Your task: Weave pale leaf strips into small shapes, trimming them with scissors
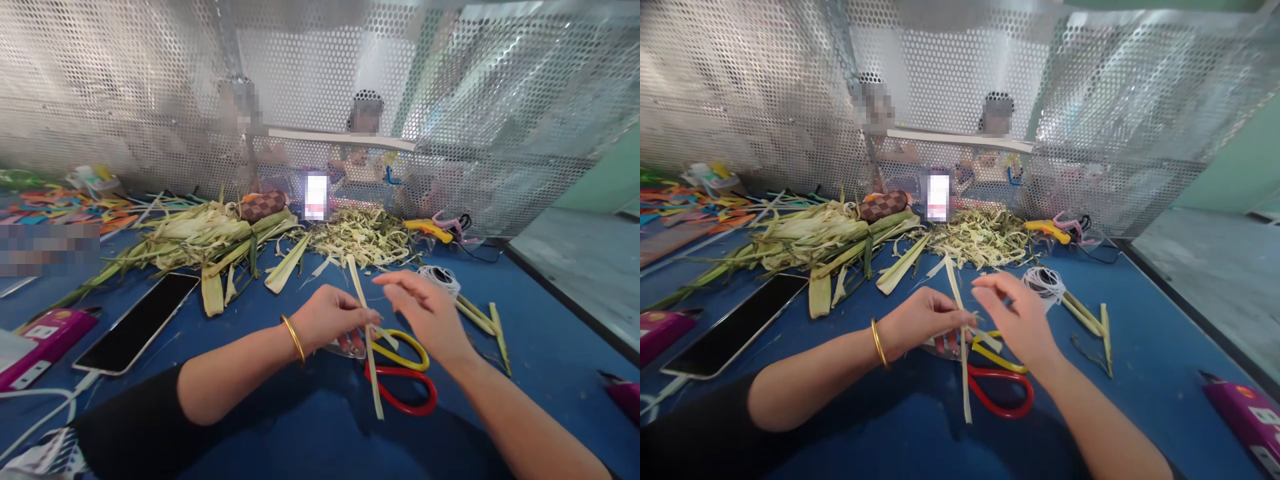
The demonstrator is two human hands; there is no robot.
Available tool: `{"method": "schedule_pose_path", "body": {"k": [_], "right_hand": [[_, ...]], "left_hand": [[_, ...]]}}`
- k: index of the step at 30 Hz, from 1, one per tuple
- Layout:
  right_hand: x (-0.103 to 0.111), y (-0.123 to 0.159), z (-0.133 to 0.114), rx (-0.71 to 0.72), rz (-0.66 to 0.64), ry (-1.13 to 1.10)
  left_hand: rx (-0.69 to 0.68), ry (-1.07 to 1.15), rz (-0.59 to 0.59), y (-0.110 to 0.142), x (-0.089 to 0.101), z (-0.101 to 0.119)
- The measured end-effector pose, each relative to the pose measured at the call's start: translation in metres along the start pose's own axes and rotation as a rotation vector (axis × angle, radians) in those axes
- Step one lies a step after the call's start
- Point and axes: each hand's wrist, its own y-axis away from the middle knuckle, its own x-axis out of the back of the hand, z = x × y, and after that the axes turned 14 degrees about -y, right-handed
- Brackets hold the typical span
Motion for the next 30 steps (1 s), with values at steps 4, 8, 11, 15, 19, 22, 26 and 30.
{"method": "schedule_pose_path", "body": {"k": [4,8,11,15,19,22,26,30], "right_hand": [[-0.010,-0.003,-0.001,-0.251,-0.209,-0.136],[-0.011,0.003,-0.010,-0.102,-0.057,-0.025],[-0.009,0.010,-0.012,0.163,0.009,0.237],[-0.013,0.016,-0.011,0.530,-0.032,0.537],[-0.021,0.020,-0.011,0.637,-0.024,0.685],[-0.027,0.023,-0.010,0.666,-0.058,0.730],[-0.029,0.024,-0.005,0.680,-0.056,0.771],[-0.026,0.021,-0.002,0.637,-0.025,0.764]], "left_hand": [[0.033,-0.079,-0.156,0.003,-0.009,-0.002],[0.111,-0.060,-0.086,0.000,-0.009,-0.003],[0.152,0.123,0.052,-0.002,-0.006,-0.002],[0.172,0.422,0.151,-0.004,-0.005,-0.001],[0.193,0.573,0.220,-0.007,-0.009,-0.002],[0.169,0.669,0.259,-0.008,-0.011,-0.002],[0.128,0.749,0.216,-0.005,-0.010,0.001],[0.124,0.774,0.163,-0.002,-0.006,0.004]]}}
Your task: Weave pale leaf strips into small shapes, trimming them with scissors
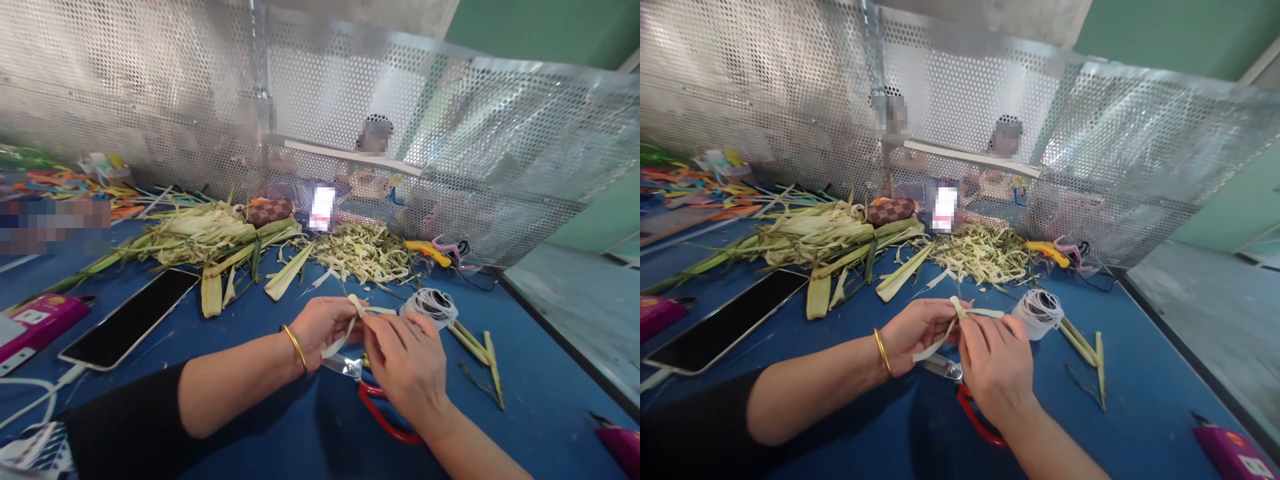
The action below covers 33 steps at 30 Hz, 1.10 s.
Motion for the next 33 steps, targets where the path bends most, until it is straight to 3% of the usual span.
{"method": "schedule_pose_path", "body": {"k": [9,14,17,19,23,27,29,33], "right_hand": [[-0.004,0.001,0.000,0.083,-0.025,-0.008],[-0.010,0.002,-0.005,0.252,-0.146,-0.041],[-0.009,0.004,-0.005,0.223,-0.137,-0.084],[-0.006,0.004,-0.002,0.074,-0.070,-0.188],[-0.003,0.000,0.008,-0.413,0.111,-0.448],[-0.008,-0.003,0.014,-0.907,0.079,-0.812],[-0.010,-0.003,0.014,-1.071,0.063,-0.996],[-0.011,-0.006,0.010,-1.249,0.085,-1.173]], "left_hand": [[-0.033,-0.037,0.080,0.001,-0.001,0.001],[-0.044,-0.087,0.045,-0.001,0.002,-0.004],[-0.053,-0.126,0.043,-0.002,0.004,-0.007],[-0.078,-0.161,0.046,-0.002,0.005,-0.007],[-0.083,-0.223,0.039,-0.001,0.006,-0.002],[-0.097,-0.270,0.040,0.000,0.008,0.002],[-0.112,-0.298,0.024,0.000,0.008,0.002],[-0.143,-0.305,0.041,-0.002,0.009,0.000]]}}
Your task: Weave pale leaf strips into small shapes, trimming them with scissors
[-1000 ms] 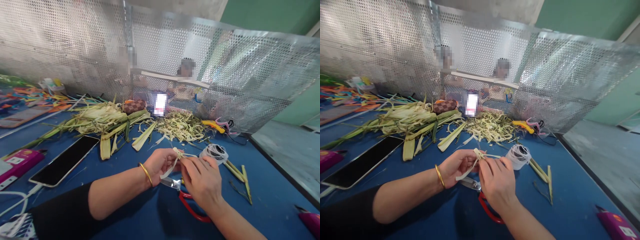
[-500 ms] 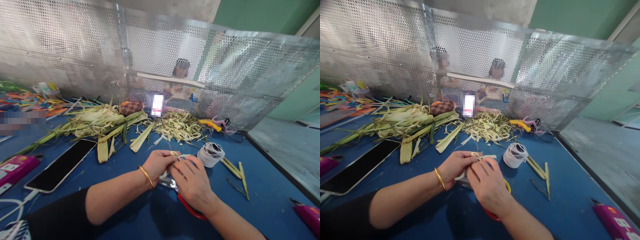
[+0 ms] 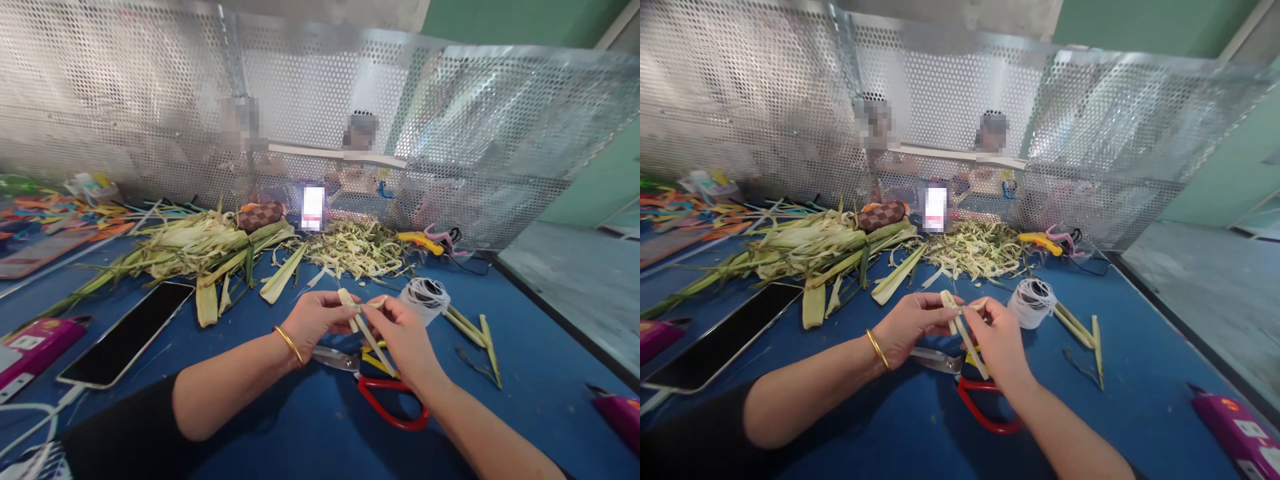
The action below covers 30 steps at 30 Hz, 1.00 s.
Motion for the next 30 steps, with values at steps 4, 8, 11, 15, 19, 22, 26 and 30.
{"method": "schedule_pose_path", "body": {"k": [4,8,11,15,19,22,26,30], "right_hand": [[0.000,0.000,0.001,-0.033,0.011,-0.044],[0.006,-0.001,0.007,0.207,-0.150,0.209],[0.009,0.001,0.008,0.673,-0.323,0.611],[0.008,0.006,0.003,1.178,-0.350,0.991],[0.008,0.007,-0.006,1.197,-0.176,0.881],[0.012,0.002,-0.008,1.010,-0.068,0.755],[0.015,-0.004,-0.002,0.763,0.014,0.811],[0.014,-0.004,0.003,0.727,0.024,0.903]], "left_hand": [[0.005,0.081,0.085,-0.004,0.003,0.000],[0.042,0.159,0.164,-0.009,0.006,0.001],[0.037,0.139,0.163,-0.009,0.006,-0.001],[-0.032,0.007,0.146,-0.005,0.003,-0.003],[-0.114,-0.138,0.094,0.000,-0.001,-0.002],[-0.152,-0.210,-0.010,0.004,-0.003,-0.001],[-0.134,-0.242,-0.105,0.006,-0.004,-0.001],[-0.050,-0.219,-0.130,0.006,-0.005,-0.003]]}}
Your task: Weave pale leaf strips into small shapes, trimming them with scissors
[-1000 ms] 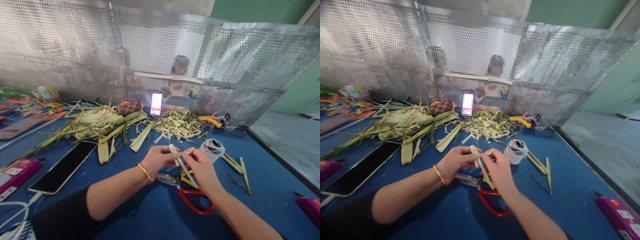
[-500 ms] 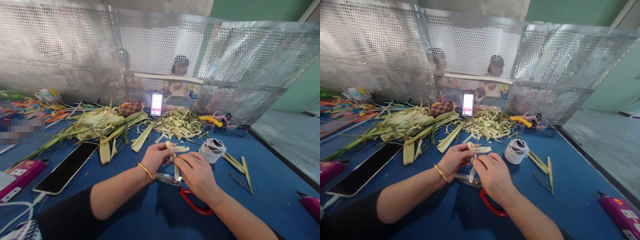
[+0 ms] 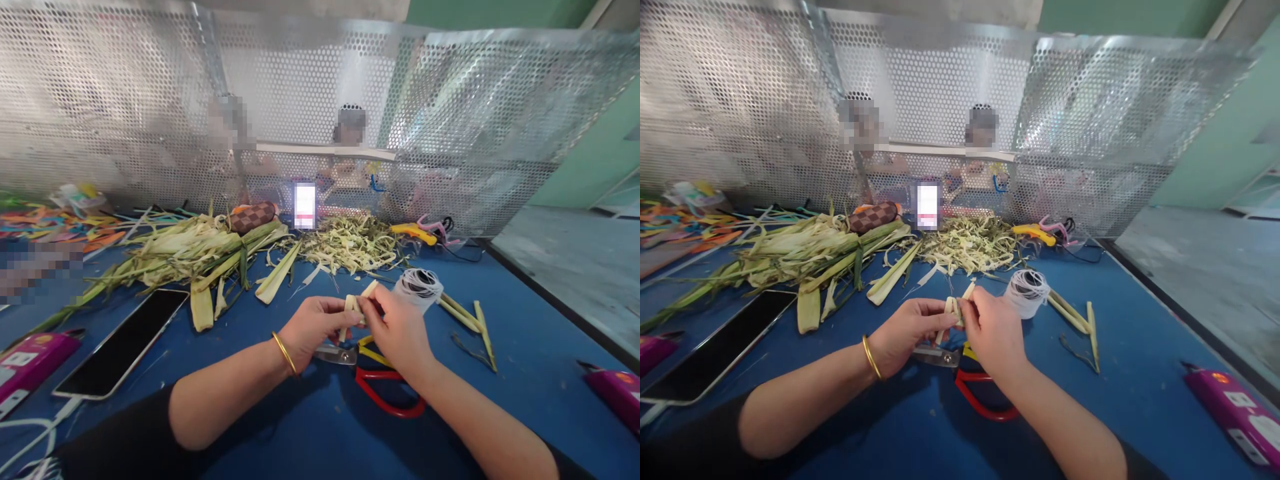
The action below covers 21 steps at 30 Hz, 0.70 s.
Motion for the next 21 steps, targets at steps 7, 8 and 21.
{"method": "schedule_pose_path", "body": {"k": [7,8,21], "right_hand": [[0.004,-0.001,-0.005,-0.042,0.002,-0.172],[0.004,0.000,-0.006,-0.010,0.014,-0.173],[0.009,-0.006,0.004,0.115,0.006,-0.051]], "left_hand": [[0.041,0.095,0.147,-0.003,0.000,-0.001],[0.048,0.124,0.168,-0.003,0.000,-0.001],[-0.051,0.165,0.206,-0.006,0.006,0.001]]}}
